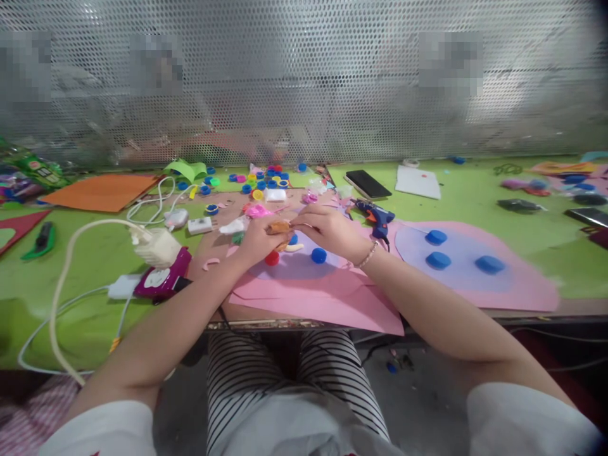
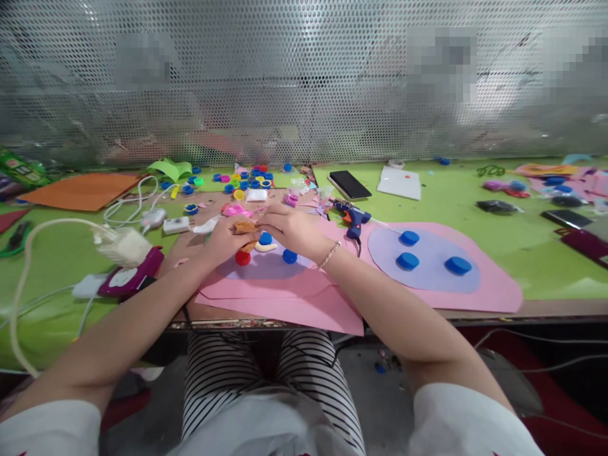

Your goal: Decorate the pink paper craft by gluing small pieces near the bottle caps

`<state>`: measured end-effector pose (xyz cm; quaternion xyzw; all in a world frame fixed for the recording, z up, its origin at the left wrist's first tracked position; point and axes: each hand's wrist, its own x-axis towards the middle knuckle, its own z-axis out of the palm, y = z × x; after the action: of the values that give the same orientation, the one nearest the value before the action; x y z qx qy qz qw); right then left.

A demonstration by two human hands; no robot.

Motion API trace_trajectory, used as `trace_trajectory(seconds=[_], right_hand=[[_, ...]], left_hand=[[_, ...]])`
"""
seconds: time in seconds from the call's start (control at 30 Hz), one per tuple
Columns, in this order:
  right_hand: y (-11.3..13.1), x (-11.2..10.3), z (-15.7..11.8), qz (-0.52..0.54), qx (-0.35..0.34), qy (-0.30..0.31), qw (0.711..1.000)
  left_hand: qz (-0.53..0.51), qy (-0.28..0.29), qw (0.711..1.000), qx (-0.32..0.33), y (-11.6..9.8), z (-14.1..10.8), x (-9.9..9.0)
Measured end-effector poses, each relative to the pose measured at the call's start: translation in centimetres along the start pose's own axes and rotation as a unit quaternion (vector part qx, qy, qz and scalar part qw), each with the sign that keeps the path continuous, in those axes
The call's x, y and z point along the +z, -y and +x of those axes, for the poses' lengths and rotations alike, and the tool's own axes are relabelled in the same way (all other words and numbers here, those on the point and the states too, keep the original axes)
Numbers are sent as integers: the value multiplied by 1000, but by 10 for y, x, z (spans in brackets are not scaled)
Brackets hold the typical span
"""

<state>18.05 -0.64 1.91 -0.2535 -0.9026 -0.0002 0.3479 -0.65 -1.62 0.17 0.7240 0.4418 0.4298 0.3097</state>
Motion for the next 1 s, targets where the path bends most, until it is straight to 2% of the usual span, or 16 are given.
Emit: trace_trajectory(seconds=[0.33, 0.57, 1.0], right_hand=[[-1, 5, -2, -25, -12, 8, 1000], [4, 5, 0, -71, 0, 10, 997], [5, 7, -4, -139, 40, 47, 988]], left_hand=[[-6, 3, 1000, -11, 3, 1, 2], [98, -13, 993, 66, 9, 5, 1], [106, -1, 991, 84, 5, 3, -1]])
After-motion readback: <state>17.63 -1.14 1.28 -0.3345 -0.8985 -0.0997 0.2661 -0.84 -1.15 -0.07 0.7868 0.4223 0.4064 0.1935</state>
